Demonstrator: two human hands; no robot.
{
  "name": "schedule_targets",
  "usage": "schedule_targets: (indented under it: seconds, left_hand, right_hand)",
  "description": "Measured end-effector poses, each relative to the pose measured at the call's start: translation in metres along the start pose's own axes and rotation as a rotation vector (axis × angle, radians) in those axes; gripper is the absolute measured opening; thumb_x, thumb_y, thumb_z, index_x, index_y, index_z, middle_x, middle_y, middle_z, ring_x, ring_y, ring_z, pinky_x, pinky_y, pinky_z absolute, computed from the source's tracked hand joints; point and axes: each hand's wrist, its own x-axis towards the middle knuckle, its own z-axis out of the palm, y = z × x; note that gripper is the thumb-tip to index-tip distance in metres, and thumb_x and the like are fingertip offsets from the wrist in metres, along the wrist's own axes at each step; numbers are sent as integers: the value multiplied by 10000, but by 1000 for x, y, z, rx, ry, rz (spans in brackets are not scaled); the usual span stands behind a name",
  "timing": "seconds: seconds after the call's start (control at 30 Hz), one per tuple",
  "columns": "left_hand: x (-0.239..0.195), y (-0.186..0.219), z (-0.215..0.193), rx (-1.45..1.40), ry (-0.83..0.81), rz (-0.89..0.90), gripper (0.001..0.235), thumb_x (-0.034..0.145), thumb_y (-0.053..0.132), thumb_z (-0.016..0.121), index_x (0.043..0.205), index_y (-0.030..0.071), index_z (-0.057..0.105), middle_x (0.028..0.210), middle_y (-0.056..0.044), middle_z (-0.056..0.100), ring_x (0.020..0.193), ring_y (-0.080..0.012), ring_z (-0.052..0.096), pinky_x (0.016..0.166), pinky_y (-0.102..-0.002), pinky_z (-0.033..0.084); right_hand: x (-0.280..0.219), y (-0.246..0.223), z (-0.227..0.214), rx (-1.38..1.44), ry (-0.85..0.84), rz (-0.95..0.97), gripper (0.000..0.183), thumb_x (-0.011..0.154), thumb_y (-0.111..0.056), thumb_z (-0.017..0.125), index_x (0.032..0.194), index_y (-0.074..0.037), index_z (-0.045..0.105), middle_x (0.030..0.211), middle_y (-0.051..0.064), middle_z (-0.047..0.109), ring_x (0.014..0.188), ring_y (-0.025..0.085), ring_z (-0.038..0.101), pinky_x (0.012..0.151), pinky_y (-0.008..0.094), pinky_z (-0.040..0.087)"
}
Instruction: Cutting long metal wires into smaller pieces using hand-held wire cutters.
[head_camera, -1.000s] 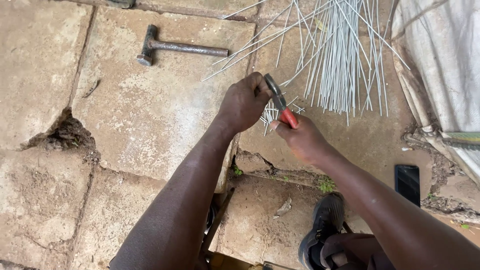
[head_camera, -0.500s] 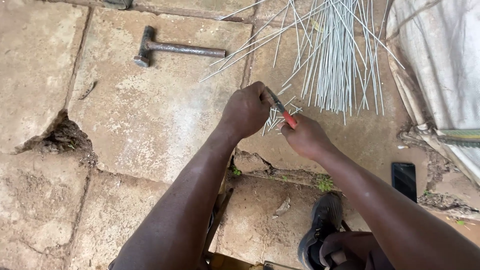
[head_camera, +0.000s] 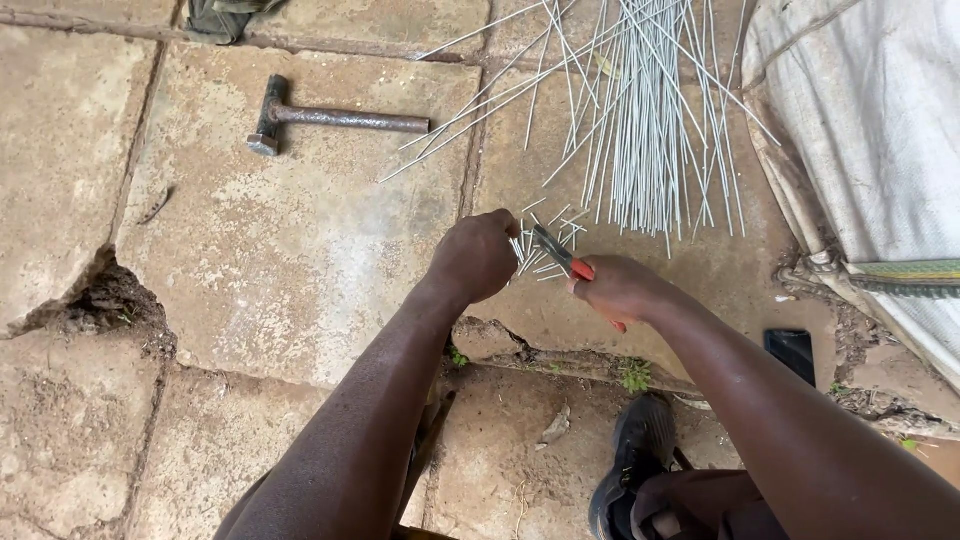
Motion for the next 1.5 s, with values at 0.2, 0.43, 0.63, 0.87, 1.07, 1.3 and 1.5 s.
schedule_targets:
  seconds: [0.2, 0.43, 0.63, 0.87, 1.07, 1.3, 1.5]
  left_hand:
    - [-5, 2, 0, 8, -50, -25, 287, 899, 224, 520, 1104, 133, 698, 1010, -189, 742, 1084, -427, 715, 922, -535, 570]
    - [12, -6, -1, -76, -37, -71, 349, 904, 280, 434, 1113, 112, 658, 1057, -207, 738, 1124, -430, 692, 940, -558, 545]
    - [-4, 23, -9, -637, -118, -137, 324, 904, 217, 468, 1054, 6, 662, 671, -100, 478, 562, -183, 498, 477, -319, 302]
    - [-8, 35, -9, -849, -192, -174, 280, 927, 223, 516, 1096, 61, 670, 584, -41, 459, 435, -133, 439, 409, -224, 280]
    - [5, 3, 20, -409, -52, -119, 410, 920, 194, 508, 1286, 126, 680, 902, -136, 721, 812, -259, 702, 687, -387, 537]
    - [51, -43, 64, 154, 126, 128, 456, 904, 52, 548, 1356, 106, 578, 1036, -183, 762, 1011, -357, 756, 868, -455, 607]
    - [103, -41, 83, 264, 207, -186, 489, 887, 287, 483, 1342, 214, 645, 1383, -97, 609, 1274, -342, 601, 1042, -504, 454]
  right_hand:
    - [-31, -37, -23, -38, 119, 83, 338, 836, -357, 615, 1040, -119, 741, 883, 222, 737, 904, 387, 743, 793, 472, 553]
    - [-64, -67, -31, 577, -53, 73, 468, 924, -234, 626, 1326, 4, 610, 1134, 205, 696, 957, 297, 716, 907, 461, 564]
    - [-120, -101, -29, 683, -54, 65, 601, 925, -344, 689, 1421, -29, 563, 1400, 291, 584, 1257, 468, 593, 1084, 555, 483]
    - [-165, -115, 2, 1157, 150, 143, 417, 980, -308, 638, 1239, 18, 624, 1020, 229, 684, 918, 345, 724, 845, 496, 633]
    - [-125, -98, 6, 1140, 200, 137, 333, 896, -178, 652, 1171, 1, 598, 941, 209, 602, 856, 338, 666, 686, 521, 667]
    - [-112, -109, -11, 1196, 247, 57, 542, 779, -99, 622, 1300, 8, 519, 985, 138, 572, 750, 256, 693, 474, 369, 614]
    - [-111, -112, -15, 1156, 292, 65, 489, 812, -78, 582, 1299, -37, 599, 939, 139, 627, 637, 242, 713, 368, 335, 589]
